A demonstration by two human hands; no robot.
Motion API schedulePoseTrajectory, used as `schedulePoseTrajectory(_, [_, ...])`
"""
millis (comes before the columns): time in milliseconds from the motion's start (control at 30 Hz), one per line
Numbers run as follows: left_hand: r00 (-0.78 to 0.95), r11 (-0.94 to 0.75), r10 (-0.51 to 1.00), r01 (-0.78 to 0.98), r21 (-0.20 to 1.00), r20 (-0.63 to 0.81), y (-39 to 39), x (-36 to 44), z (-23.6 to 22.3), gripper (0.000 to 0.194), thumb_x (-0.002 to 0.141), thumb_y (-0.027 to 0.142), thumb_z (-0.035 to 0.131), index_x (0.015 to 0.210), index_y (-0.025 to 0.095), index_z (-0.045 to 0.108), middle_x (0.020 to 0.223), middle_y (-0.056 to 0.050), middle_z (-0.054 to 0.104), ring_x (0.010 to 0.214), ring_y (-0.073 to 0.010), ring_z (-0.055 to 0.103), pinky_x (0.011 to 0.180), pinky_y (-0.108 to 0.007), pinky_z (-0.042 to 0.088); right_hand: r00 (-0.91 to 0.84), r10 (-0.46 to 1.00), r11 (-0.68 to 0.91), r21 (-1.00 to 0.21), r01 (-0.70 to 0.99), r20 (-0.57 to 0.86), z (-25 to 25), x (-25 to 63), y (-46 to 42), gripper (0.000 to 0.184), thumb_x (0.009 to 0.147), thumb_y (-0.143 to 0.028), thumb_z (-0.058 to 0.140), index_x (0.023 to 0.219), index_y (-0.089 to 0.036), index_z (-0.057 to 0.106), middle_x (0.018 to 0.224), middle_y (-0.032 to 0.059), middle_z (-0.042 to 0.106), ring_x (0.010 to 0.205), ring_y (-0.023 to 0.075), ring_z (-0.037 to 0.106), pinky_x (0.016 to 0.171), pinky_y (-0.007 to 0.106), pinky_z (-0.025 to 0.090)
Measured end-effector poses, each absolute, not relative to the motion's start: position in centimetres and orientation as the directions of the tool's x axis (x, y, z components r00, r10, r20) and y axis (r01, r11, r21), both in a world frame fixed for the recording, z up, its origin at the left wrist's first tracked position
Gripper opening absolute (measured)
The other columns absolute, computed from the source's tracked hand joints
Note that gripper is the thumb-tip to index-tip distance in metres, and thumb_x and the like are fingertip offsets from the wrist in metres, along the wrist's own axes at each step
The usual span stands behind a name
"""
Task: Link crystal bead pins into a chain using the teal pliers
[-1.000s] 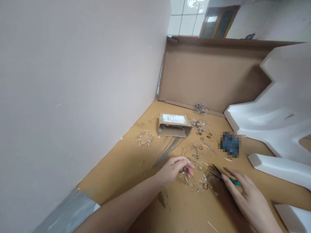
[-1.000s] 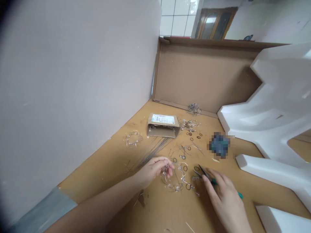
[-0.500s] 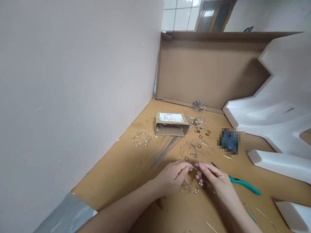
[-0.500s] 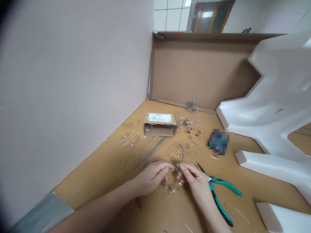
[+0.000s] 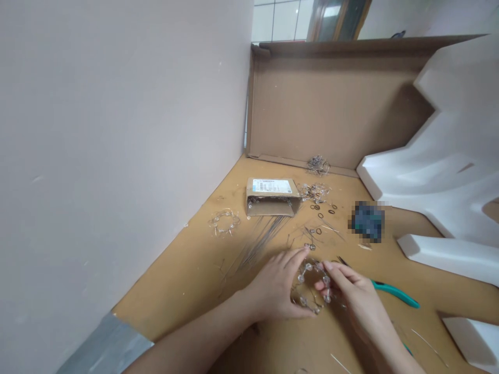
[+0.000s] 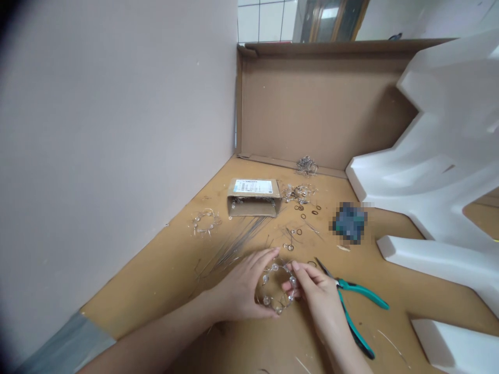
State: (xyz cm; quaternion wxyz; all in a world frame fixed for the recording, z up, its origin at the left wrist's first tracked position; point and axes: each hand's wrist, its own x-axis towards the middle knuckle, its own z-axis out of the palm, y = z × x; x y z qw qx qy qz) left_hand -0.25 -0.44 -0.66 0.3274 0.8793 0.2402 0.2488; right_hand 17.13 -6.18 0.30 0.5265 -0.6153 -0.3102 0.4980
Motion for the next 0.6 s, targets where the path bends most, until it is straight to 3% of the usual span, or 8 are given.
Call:
schedulePoseTrajectory(233, [0.750,-0.740,0.540,0.208,0.639,0.382,-0.73,-0.03,-0.97,0.087,0.065,0.041,0.068,0.137,0.020,0.023,0.137,-0.013,0.040,0.123,-0.0282,0.040,0.101,-0.042,0.032,0.284,0.930,-0.240,-0.971,-0.013,-0.234,0.64,16.60,-6.47,0.035,0.065,-0.051,0.068,0.069,-0.017,0.070,0.061,0.0046,0.067,0.051,0.0154,0.058,0.047,0.024,0.045])
schedulePoseTrajectory(367, [0.741,-0.685,0.587,0.242,0.687,0.325,-0.83,0.20,-0.89,0.059,0.064,0.040,0.068,0.114,0.019,0.046,0.110,-0.009,0.060,0.099,-0.0250,0.056,0.088,-0.037,0.041,0.299,0.942,-0.194,-0.975,0.106,-0.155,0.53,16.78,-6.59,0.035,0.070,-0.051,0.062,0.073,-0.018,0.070,0.065,0.0052,0.067,0.057,0.0187,0.059,0.053,0.028,0.047])
schedulePoseTrajectory(433, [0.712,-0.624,0.650,0.298,0.722,0.268,-0.93,0.33,-0.96,0.050,0.060,0.040,0.071,0.101,0.018,0.052,0.096,-0.007,0.063,0.088,-0.0236,0.059,0.081,-0.036,0.043,0.345,0.936,-0.144,-0.970,0.197,-0.069,0.46,16.98,-6.68,0.031,0.071,-0.049,0.062,0.077,-0.020,0.070,0.071,0.0051,0.067,0.068,0.0209,0.060,0.063,0.030,0.048])
schedulePoseTrajectory(533, [0.658,-0.533,0.724,0.343,0.773,0.207,-1.08,0.49,-1.12,0.050,0.056,0.039,0.074,0.095,0.017,0.052,0.094,-0.006,0.064,0.088,-0.0230,0.058,0.081,-0.034,0.043,0.396,0.906,-0.023,-0.918,0.397,0.148,0.44,17.22,-6.91,0.020,0.071,-0.042,0.064,0.073,-0.022,0.068,0.083,0.0055,0.066,0.083,0.0226,0.058,0.078,0.031,0.043])
schedulePoseTrajectory(600, [0.640,-0.488,0.752,0.376,0.788,0.160,-1.10,0.55,-1.22,0.050,0.055,0.041,0.074,0.094,0.018,0.051,0.093,-0.005,0.064,0.089,-0.0230,0.057,0.081,-0.035,0.043,0.360,0.872,0.085,-0.826,0.557,0.332,0.46,17.21,-7.08,0.016,0.074,-0.037,0.062,0.072,-0.023,0.068,0.082,0.0053,0.065,0.081,0.0212,0.058,0.078,0.031,0.043])
